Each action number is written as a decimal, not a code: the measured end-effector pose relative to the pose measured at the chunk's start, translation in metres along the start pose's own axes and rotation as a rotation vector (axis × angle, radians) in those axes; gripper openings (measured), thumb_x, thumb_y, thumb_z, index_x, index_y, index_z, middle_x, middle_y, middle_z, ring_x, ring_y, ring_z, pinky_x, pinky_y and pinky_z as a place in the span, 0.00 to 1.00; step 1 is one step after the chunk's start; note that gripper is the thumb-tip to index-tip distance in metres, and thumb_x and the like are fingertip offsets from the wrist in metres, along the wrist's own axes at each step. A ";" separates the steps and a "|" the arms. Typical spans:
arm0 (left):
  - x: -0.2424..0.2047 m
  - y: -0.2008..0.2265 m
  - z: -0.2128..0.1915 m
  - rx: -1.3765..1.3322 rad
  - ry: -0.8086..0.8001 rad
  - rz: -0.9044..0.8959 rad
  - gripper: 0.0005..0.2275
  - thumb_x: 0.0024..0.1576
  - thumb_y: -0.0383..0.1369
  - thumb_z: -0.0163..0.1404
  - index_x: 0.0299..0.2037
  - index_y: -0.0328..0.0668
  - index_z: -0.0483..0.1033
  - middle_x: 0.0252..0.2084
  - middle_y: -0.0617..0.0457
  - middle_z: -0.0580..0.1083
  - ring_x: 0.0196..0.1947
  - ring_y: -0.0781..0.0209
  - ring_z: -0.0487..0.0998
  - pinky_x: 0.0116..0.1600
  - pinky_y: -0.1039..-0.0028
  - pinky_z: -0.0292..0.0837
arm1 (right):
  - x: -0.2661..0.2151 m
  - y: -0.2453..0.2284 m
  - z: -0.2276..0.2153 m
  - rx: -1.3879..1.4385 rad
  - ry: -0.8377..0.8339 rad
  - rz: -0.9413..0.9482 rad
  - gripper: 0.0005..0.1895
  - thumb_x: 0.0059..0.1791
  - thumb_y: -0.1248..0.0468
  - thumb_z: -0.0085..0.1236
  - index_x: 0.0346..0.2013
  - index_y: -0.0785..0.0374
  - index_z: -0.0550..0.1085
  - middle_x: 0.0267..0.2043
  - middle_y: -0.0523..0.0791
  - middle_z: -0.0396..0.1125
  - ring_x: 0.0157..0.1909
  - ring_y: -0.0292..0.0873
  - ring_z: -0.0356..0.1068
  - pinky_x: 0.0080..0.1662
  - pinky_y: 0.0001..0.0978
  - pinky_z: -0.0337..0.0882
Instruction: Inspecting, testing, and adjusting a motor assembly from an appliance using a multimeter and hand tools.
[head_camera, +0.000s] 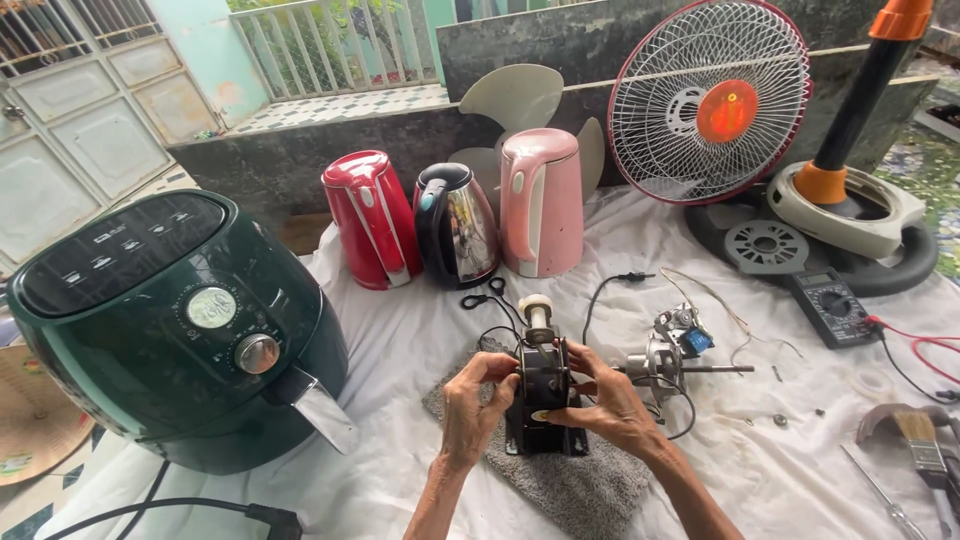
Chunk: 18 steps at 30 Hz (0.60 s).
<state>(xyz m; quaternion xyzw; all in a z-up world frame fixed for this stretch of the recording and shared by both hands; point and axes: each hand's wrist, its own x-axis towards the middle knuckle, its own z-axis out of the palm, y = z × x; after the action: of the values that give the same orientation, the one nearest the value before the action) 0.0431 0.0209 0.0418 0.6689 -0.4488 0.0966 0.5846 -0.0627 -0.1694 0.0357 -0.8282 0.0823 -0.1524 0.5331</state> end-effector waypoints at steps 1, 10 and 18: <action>0.000 0.001 0.000 0.017 -0.030 -0.005 0.05 0.60 0.31 0.50 0.42 0.40 0.75 0.38 0.53 0.78 0.37 0.62 0.81 0.45 0.75 0.79 | 0.001 0.000 -0.003 0.046 -0.025 -0.058 0.53 0.32 0.58 0.79 0.69 0.53 0.61 0.64 0.46 0.71 0.57 0.42 0.76 0.58 0.33 0.78; -0.007 -0.024 0.021 0.091 0.079 -0.011 0.06 0.62 0.32 0.40 0.33 0.42 0.64 0.31 0.55 0.64 0.29 0.64 0.64 0.36 0.72 0.63 | -0.001 0.015 0.000 0.004 -0.060 -0.039 0.56 0.32 0.48 0.77 0.71 0.52 0.59 0.67 0.43 0.68 0.58 0.43 0.76 0.58 0.34 0.79; -0.009 -0.017 0.021 0.049 0.101 0.044 0.16 0.66 0.47 0.41 0.38 0.43 0.73 0.36 0.54 0.73 0.33 0.64 0.76 0.38 0.75 0.75 | -0.007 0.009 -0.004 0.077 -0.068 0.046 0.54 0.34 0.52 0.76 0.71 0.45 0.59 0.66 0.40 0.70 0.51 0.41 0.84 0.52 0.38 0.80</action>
<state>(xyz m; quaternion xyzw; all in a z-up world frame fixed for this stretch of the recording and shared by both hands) 0.0416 0.0059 0.0183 0.6674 -0.4306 0.1541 0.5878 -0.0704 -0.1748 0.0277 -0.8095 0.0771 -0.1150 0.5705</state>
